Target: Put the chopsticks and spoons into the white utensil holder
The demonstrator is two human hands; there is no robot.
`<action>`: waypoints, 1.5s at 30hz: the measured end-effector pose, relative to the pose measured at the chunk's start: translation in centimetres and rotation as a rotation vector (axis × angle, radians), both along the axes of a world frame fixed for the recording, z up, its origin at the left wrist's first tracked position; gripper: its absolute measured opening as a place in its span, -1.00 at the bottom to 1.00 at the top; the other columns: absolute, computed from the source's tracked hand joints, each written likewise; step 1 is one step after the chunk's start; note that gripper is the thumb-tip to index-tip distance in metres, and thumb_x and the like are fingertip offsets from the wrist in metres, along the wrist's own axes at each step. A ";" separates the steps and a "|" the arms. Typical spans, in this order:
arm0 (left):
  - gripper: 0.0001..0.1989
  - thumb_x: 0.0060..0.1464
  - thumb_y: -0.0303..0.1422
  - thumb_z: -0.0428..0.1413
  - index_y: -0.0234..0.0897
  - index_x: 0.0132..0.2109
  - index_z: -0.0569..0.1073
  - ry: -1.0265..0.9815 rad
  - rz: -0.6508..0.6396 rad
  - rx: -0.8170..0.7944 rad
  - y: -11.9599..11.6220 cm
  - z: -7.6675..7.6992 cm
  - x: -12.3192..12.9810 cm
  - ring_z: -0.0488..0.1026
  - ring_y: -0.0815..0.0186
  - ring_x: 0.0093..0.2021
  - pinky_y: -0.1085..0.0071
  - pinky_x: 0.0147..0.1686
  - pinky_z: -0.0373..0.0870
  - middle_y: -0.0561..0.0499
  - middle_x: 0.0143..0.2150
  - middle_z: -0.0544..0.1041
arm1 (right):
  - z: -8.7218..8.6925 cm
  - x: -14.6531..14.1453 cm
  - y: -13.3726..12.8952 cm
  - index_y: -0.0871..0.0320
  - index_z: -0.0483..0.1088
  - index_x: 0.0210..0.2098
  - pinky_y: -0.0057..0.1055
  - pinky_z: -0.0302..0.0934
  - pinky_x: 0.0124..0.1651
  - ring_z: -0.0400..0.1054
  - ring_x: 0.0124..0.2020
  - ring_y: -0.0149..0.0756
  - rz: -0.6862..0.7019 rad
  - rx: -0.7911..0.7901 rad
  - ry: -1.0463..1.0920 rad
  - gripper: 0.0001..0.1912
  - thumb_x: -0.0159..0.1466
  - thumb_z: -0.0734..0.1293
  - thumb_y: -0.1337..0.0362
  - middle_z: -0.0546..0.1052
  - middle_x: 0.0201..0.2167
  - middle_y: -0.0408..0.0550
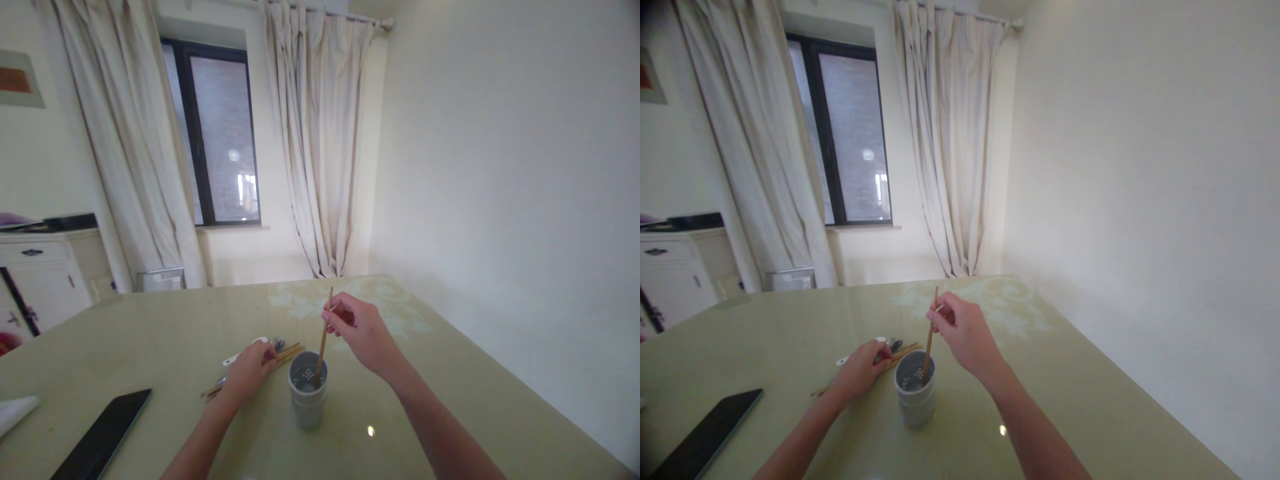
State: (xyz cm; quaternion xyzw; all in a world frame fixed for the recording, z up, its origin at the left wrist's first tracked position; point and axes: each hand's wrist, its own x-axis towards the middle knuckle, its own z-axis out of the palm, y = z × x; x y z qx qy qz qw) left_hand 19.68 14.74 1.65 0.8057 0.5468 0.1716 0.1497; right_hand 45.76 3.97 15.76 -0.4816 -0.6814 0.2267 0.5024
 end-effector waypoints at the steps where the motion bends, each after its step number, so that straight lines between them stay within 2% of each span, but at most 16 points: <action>1: -0.90 0.23 -0.41 0.12 -0.24 -0.16 0.54 0.014 0.001 0.004 0.0 -0.1 -0.1 0.53 0.18 -0.03 0.38 -0.05 0.32 -0.07 -0.09 0.62 | -0.3 -0.2 0.2 0.13 0.47 -0.26 -0.43 0.35 -0.26 0.54 -0.41 -0.33 0.008 -0.030 -0.050 -0.92 0.37 0.39 0.27 0.62 -0.45 -0.15; 4: -0.89 0.25 -0.39 0.11 -0.25 -0.18 0.54 0.048 -0.006 0.008 0.0 0.0 0.0 0.52 0.17 -0.04 0.36 -0.05 0.30 -0.07 -0.10 0.59 | -1.0 -0.8 0.5 0.15 0.47 -0.34 -0.45 0.27 -0.27 0.50 -0.41 -0.34 0.008 -0.102 -0.201 -0.90 0.34 0.41 0.34 0.61 -0.47 -0.16; 9: -0.92 0.16 -0.39 0.16 -0.26 -0.23 0.55 0.060 -0.065 -0.011 0.1 -0.2 0.3 0.50 0.18 -0.08 0.38 -0.12 0.30 -0.07 -0.12 0.54 | -1.7 -1.2 0.9 0.17 0.52 -0.33 -0.45 0.18 -0.31 0.47 -0.39 -0.32 -0.050 -0.157 -0.365 -0.90 0.29 0.48 0.31 0.62 -0.42 -0.12; 14: -0.89 0.14 -0.33 0.16 -0.26 -0.26 0.55 0.052 -0.092 -0.025 -0.1 -0.5 0.4 0.48 0.20 -0.14 0.39 -0.18 0.31 -0.05 -0.16 0.52 | -2.2 -0.9 1.3 0.18 0.56 -0.33 -0.45 0.14 -0.33 0.46 -0.39 -0.31 -0.073 -0.202 -0.436 -0.87 0.29 0.48 0.24 0.63 -0.41 -0.09; 17: -0.88 0.16 -0.32 0.12 -0.25 -0.27 0.51 0.043 -0.094 0.009 -0.3 0.1 0.5 0.48 0.17 -0.12 0.36 -0.16 0.32 -0.07 -0.17 0.55 | -2.5 -0.8 1.5 0.18 0.57 -0.32 -0.44 0.15 -0.33 0.48 -0.37 -0.29 -0.073 -0.232 -0.453 -0.83 0.29 0.47 0.20 0.64 -0.38 -0.05; 21: -0.82 0.26 -0.22 0.02 -0.21 -0.24 0.41 -0.128 -0.055 0.002 -0.6 2.3 0.6 0.51 0.18 -0.21 0.32 -0.19 0.34 -0.02 -0.27 0.58 | -2.7 -0.8 1.6 0.18 0.59 -0.32 -0.43 0.16 -0.32 0.50 -0.35 -0.27 -0.100 -0.255 -0.483 -0.79 0.31 0.46 0.15 0.66 -0.36 -0.02; 24: -0.75 0.32 -0.13 -0.02 -0.19 -0.19 0.37 -0.386 -0.047 0.003 -1.2 4.9 0.7 0.52 0.22 -0.29 0.32 -0.23 0.39 0.04 -0.34 0.55 | -2.7 -0.7 1.8 0.19 0.61 -0.32 -0.41 0.18 -0.32 0.52 -0.34 -0.23 -0.119 -0.253 -0.496 -0.76 0.31 0.46 0.12 0.67 -0.35 0.01; 27: -0.70 0.32 -0.05 0.01 -0.19 -0.17 0.36 -0.627 -0.041 0.062 -2.5 7.8 1.0 0.47 0.31 -0.39 0.38 -0.33 0.40 0.10 -0.35 0.47 | -1.9 -0.3 1.6 0.16 0.63 -0.35 -0.39 0.20 -0.32 0.53 -0.36 -0.19 -0.116 -0.280 -0.516 -0.71 0.33 0.45 0.06 0.67 -0.39 0.02; 29: -0.68 0.30 -0.02 0.07 -0.19 -0.14 0.38 -0.756 -0.046 0.115 -3.6 9.5 1.4 0.42 0.37 -0.43 0.43 -0.41 0.39 0.11 -0.33 0.45 | -0.9 0.2 1.1 0.14 0.61 -0.40 -0.36 0.19 -0.33 0.53 -0.36 -0.15 -0.194 -0.287 -0.555 -0.62 0.34 0.44 -0.04 0.66 -0.43 0.03; 31: -0.68 0.27 -0.04 0.13 -0.19 -0.07 0.42 -0.854 -0.074 0.144 -4.8 10.9 1.8 0.41 0.39 -0.40 0.48 -0.43 0.39 0.10 -0.31 0.46 | 0.5 0.7 0.2 0.12 0.58 -0.44 -0.33 0.18 -0.33 0.52 -0.36 -0.12 -0.335 -0.219 -0.560 -0.56 0.33 0.43 -0.11 0.64 -0.45 0.03; 33: -0.69 0.24 -0.09 0.19 -0.19 -0.02 0.47 -0.909 -0.127 0.147 -6.1 12.0 2.4 0.44 0.38 -0.37 0.50 -0.42 0.41 0.09 -0.32 0.49 | 1.7 0.9 -0.9 0.11 0.57 -0.39 -0.34 0.19 -0.33 0.49 -0.39 -0.17 -0.365 -0.091 -0.445 -0.57 0.37 0.39 -0.11 0.62 -0.46 -0.02; 34: -0.71 0.23 -0.12 0.21 -0.18 -0.02 0.50 -0.919 -0.165 0.145 -6.7 12.4 2.8 0.46 0.38 -0.35 0.50 -0.40 0.43 0.08 -0.31 0.52 | 2.1 0.8 -1.4 0.11 0.58 -0.31 -0.36 0.21 -0.34 0.48 -0.40 -0.21 -0.299 -0.033 -0.341 -0.60 0.40 0.37 -0.09 0.62 -0.45 -0.06; 36: -0.76 0.22 -0.17 0.24 -0.18 -0.06 0.57 -0.911 -0.253 0.138 -8.0 13.0 3.6 0.52 0.35 -0.29 0.48 -0.32 0.49 0.03 -0.26 0.58 | 2.5 0.2 -2.3 0.10 0.57 -0.16 -0.41 0.27 -0.35 0.49 -0.42 -0.30 -0.076 0.030 -0.103 -0.66 0.45 0.32 -0.03 0.63 -0.37 -0.10; 39: -0.83 0.23 -0.22 0.24 -0.17 -0.11 0.63 -0.885 -0.352 0.113 -9.4 13.4 4.5 0.58 0.30 -0.17 0.42 -0.17 0.56 -0.02 -0.13 0.64 | 2.3 -1.0 -2.9 0.14 0.54 -0.14 -0.45 0.33 -0.36 0.52 -0.40 -0.34 0.178 0.028 0.149 -0.69 0.47 0.31 0.04 0.62 -0.30 -0.09; 42: -0.80 0.24 -0.20 0.23 -0.16 -0.07 0.64 -0.862 -0.360 0.089 -9.6 13.5 4.7 0.60 0.28 -0.16 0.39 -0.14 0.58 -0.02 -0.12 0.67 | 1.9 -1.6 -2.6 0.17 0.52 -0.18 -0.45 0.36 -0.34 0.55 -0.35 -0.31 0.206 0.038 0.249 -0.68 0.46 0.33 0.03 0.61 -0.35 -0.07; 45: -0.76 0.25 -0.17 0.20 -0.17 -0.06 0.64 -0.751 -0.316 0.113 -8.2 12.8 4.1 0.60 0.25 -0.16 0.36 -0.12 0.56 -0.03 -0.11 0.68 | 2.0 -1.0 -2.2 0.16 0.50 -0.19 -0.45 0.35 -0.39 0.54 -0.39 -0.31 0.100 0.131 0.334 -0.65 0.46 0.32 -0.01 0.59 -0.40 -0.09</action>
